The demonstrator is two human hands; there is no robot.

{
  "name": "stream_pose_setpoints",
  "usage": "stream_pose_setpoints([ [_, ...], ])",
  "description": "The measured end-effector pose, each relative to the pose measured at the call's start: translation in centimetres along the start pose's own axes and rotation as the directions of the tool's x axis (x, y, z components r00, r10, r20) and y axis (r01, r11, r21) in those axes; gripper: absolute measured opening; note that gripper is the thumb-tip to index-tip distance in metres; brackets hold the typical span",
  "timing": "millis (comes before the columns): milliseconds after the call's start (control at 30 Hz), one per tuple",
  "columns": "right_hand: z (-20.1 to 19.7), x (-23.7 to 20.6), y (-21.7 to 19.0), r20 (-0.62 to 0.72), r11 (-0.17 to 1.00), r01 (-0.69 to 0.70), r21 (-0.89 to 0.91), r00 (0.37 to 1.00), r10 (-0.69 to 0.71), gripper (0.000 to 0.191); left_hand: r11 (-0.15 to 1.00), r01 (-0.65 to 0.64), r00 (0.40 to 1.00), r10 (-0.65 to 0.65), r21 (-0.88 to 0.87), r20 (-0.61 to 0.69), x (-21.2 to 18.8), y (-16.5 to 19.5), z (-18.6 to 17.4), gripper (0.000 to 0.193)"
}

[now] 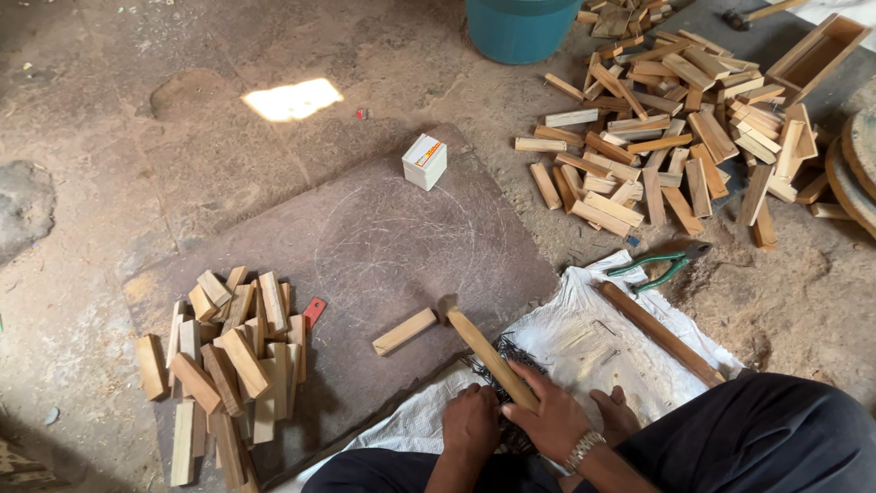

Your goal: The person sits on the floor and repeatedly hammers nails into small wooden blocks using a hammer. They pick up blocks from a pile, drive nails into them, and place the finished pieces aside.

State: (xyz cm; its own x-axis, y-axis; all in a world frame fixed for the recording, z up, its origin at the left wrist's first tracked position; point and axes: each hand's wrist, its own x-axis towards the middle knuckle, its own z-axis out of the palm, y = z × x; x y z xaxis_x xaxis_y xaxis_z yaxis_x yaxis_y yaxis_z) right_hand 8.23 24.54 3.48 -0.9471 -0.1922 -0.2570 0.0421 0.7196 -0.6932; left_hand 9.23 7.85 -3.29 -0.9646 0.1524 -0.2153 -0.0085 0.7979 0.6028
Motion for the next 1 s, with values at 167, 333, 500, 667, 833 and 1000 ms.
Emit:
stream_pose_setpoints([
  [167, -0.1, -1.8, 2.6, 0.097, 0.930, -0.205, 0.305, 0.978, 0.184, 0.081, 0.957, 0.173, 0.983, -0.184, -0.232, -0.025, -0.5, 0.3, -0.1, 0.009],
  [333, -0.8, -1.8, 2.0, 0.376, 0.649, -0.518, 0.557, 0.855, 0.358, 0.085, 0.496, 0.198, 0.922, -0.388, -0.846, -0.011, 0.4, -0.9, -1.3, 0.006],
  [500, -1.2, -1.6, 0.9, 0.407, 0.632, -0.532, 0.564, 0.845, 0.347, 0.083, 0.212, 0.093, 0.862, -0.506, -0.973, -0.028, 0.5, -1.7, -2.5, 0.007],
  [667, -0.9, -1.8, 0.3, 0.410, 0.587, -0.555, 0.590, 0.831, 0.374, 0.080, 0.144, 0.166, 0.848, -0.525, -0.976, 0.067, 0.5, -1.7, -3.1, 0.027],
  [833, -1.0, -1.8, -0.5, 0.417, 0.560, -0.576, 0.595, 0.817, 0.398, 0.079, 0.267, 0.133, 0.866, -0.500, -0.954, -0.019, 1.1, -1.6, -4.0, 0.018],
  [1000, -1.1, -1.8, -1.2, 0.420, 0.557, -0.574, 0.600, 0.819, 0.391, 0.079, 0.463, 0.053, 0.815, -0.533, -0.885, -0.230, 3.5, -2.6, -6.1, 0.012],
])
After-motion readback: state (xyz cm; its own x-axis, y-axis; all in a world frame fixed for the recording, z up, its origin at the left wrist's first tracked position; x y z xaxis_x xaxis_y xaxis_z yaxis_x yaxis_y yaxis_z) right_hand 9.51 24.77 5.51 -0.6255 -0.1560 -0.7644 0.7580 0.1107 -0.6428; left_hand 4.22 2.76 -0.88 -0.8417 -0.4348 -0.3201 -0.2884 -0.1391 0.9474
